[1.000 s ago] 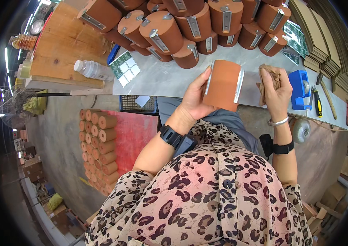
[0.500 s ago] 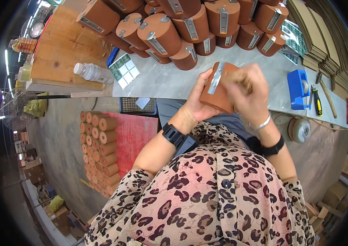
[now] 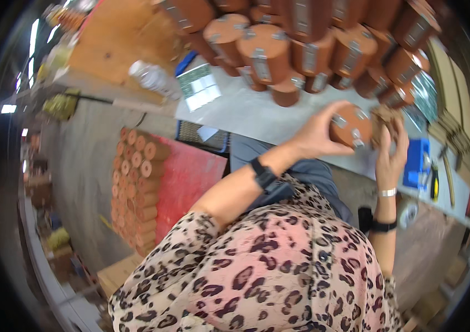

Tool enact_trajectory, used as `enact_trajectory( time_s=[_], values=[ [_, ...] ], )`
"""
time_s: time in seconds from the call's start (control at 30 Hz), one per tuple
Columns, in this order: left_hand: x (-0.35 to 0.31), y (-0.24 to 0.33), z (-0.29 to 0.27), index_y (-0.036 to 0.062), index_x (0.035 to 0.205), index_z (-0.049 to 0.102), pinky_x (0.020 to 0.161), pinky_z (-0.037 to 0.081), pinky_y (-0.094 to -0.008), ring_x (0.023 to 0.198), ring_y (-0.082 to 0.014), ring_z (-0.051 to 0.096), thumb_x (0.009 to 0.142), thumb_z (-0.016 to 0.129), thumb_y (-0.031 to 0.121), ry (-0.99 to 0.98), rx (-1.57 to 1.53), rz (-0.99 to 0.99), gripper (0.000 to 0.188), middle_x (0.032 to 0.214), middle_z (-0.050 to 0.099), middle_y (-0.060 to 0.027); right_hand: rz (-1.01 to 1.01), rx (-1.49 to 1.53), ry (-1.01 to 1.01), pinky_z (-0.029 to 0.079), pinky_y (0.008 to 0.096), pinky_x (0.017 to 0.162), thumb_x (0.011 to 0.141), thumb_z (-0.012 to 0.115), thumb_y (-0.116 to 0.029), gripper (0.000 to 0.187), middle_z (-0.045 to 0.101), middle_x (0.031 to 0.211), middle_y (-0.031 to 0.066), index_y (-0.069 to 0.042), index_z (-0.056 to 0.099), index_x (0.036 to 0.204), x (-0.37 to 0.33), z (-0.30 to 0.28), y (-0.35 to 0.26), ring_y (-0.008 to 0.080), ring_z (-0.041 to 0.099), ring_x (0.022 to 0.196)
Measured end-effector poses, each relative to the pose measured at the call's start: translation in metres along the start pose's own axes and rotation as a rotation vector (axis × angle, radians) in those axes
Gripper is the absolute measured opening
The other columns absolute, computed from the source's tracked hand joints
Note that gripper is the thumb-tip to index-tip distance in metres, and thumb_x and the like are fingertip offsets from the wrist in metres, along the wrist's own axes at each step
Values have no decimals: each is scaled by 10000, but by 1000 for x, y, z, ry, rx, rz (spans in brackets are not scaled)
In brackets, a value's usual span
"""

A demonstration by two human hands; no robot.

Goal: Applying labels and protective paper wrapping to cylindrical brown components on an assembly workbench.

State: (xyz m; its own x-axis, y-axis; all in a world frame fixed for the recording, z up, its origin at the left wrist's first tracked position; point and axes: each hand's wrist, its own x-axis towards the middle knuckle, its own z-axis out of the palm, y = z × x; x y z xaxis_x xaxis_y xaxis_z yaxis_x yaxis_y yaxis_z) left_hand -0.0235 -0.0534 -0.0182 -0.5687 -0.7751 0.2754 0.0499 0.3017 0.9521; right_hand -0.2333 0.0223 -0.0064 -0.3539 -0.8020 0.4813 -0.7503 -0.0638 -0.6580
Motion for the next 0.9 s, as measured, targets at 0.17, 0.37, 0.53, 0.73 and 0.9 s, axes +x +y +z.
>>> enact_trajectory(
  time_s=[0.17, 0.37, 0.53, 0.73, 0.9],
  values=[
    [-2, -14, 6, 35, 1447, 440, 1066, 424, -410, 1237, -335, 544, 714, 855, 189, -1, 160, 0, 857, 1331, 549, -195, 156, 286, -265, 440, 371, 1035, 1038, 487, -140, 438, 570, 1343, 190, 57, 447, 1428, -46, 14, -5, 260, 561, 1225],
    [-76, -11, -73, 14, 1087, 672, 698, 539, -311, 758, -198, 666, 798, 764, 134, 535, 435, -227, 326, 960, 686, -90, 195, 344, -243, 410, 376, 1062, 1062, 419, -146, 425, 573, 1330, 185, 59, 434, 1434, -47, 1, -5, 264, 563, 1219],
    [-100, -31, -209, 6, 1052, 670, 841, 513, -364, 1003, -285, 625, 774, 827, 339, 1228, 954, -436, 461, 1090, 640, -181, 211, 447, -165, 419, 368, 1049, 1077, 389, -164, 404, 582, 1301, 179, 62, 467, 1403, -38, -5, -21, 243, 571, 1200],
    [-81, -22, -228, 1, 1032, 675, 932, 476, -427, 1138, -380, 579, 667, 855, 533, 1132, 1044, -968, 670, 1225, 593, -220, 108, 290, -163, 423, 362, 1047, 1077, 420, -166, 371, 574, 1296, 166, 64, 506, 1356, -37, -12, -43, 234, 566, 1195],
    [-95, -32, -233, 12, 966, 670, 745, 496, -279, 819, -144, 638, 809, 809, 212, 1109, 569, -745, 290, 915, 696, -76, 218, 280, -121, 452, 341, 999, 1053, 473, -117, 324, 597, 1253, 153, 61, 538, 1317, -57, -33, -34, 224, 594, 1131]
  ],
)
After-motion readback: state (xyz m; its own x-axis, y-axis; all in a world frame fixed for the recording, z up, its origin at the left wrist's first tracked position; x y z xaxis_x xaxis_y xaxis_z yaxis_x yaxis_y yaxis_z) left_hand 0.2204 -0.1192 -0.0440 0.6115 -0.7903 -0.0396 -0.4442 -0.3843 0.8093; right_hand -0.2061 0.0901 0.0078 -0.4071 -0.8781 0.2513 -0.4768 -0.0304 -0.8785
